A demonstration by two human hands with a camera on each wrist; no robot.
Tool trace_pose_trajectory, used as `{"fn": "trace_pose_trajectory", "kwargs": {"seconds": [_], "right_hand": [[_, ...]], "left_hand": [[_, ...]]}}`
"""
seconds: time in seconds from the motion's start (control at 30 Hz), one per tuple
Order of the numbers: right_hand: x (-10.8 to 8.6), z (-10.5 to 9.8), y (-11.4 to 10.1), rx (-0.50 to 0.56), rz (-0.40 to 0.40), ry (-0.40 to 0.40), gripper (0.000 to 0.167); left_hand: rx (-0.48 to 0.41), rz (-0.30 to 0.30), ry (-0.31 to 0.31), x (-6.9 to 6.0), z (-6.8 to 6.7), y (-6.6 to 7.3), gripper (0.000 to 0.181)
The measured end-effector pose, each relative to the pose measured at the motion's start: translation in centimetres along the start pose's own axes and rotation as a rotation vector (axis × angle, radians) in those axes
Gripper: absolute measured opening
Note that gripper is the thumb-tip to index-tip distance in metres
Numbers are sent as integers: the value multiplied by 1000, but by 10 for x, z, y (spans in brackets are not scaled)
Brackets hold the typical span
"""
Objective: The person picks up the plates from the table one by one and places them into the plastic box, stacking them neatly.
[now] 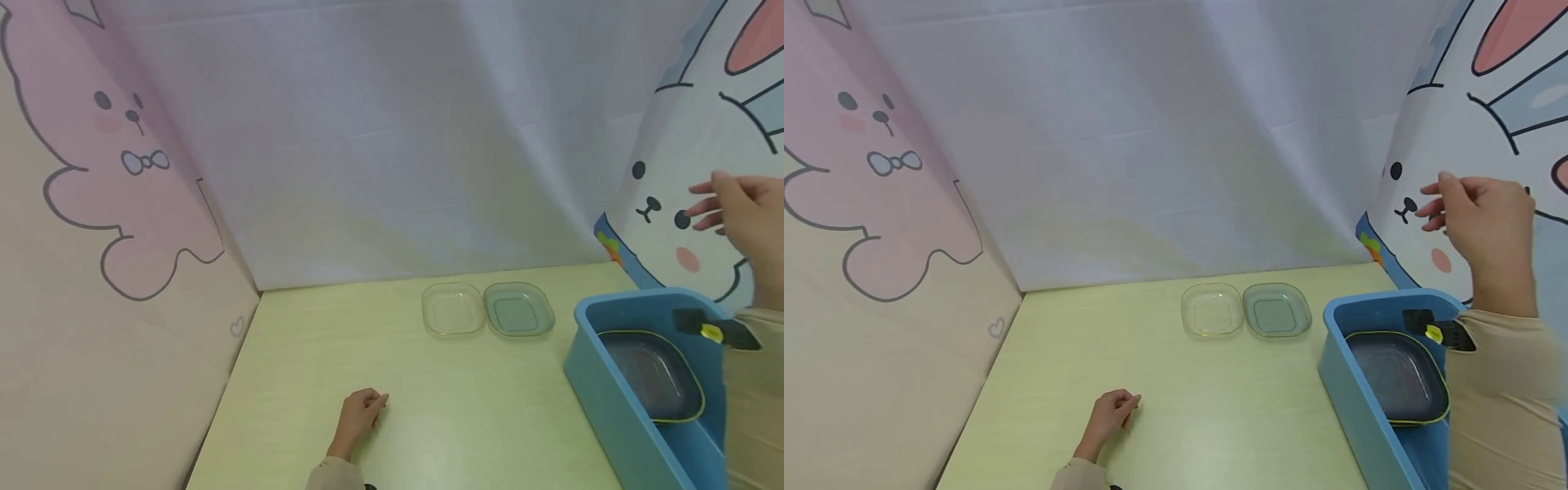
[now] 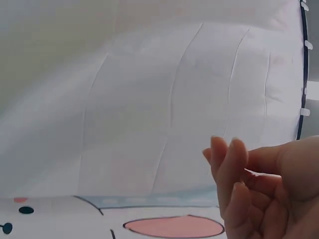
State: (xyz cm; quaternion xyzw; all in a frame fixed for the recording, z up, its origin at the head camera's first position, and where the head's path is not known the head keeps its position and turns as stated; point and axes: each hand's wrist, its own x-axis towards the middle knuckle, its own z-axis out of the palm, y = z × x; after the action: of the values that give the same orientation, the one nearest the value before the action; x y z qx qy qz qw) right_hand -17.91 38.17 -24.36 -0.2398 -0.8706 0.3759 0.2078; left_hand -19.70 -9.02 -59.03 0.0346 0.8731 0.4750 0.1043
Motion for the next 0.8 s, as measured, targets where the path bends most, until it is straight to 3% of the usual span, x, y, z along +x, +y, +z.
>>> {"fn": "trace_pose_trajectory", "kwargs": {"seconds": [0.1, 0.2, 0.27, 0.33, 0.43, 0.53, 0.63, 0.8], "right_hand": [[-8, 6, -18, 169, 33, 67, 41], [-16, 20, -30, 428, 19, 167, 38], [-23, 38, -33, 580, -101, 259, 39], [-32, 61, -33, 625, -280, 328, 43], [-44, 99, -24, 532, -549, 382, 45], [-56, 133, -8, 351, -656, 366, 43], [-68, 162, 13, 211, -640, 289, 43], [-89, 197, 48, 69, -496, 95, 41]], "left_hand": [[-4, 1, 0, -1, 0, 4, 26], [-2, 17, -1, -1, 1, 6, 26], [-3, 23, -8, 1, 3, 6, 26], [-6, 34, -21, 3, 6, 6, 26], [-20, 37, -37, 5, 9, 8, 27], [-30, 42, -33, 4, 10, 9, 28], [-31, 48, -25, 5, 10, 11, 28], [-34, 105, -8, 3, 11, 13, 29]]}}
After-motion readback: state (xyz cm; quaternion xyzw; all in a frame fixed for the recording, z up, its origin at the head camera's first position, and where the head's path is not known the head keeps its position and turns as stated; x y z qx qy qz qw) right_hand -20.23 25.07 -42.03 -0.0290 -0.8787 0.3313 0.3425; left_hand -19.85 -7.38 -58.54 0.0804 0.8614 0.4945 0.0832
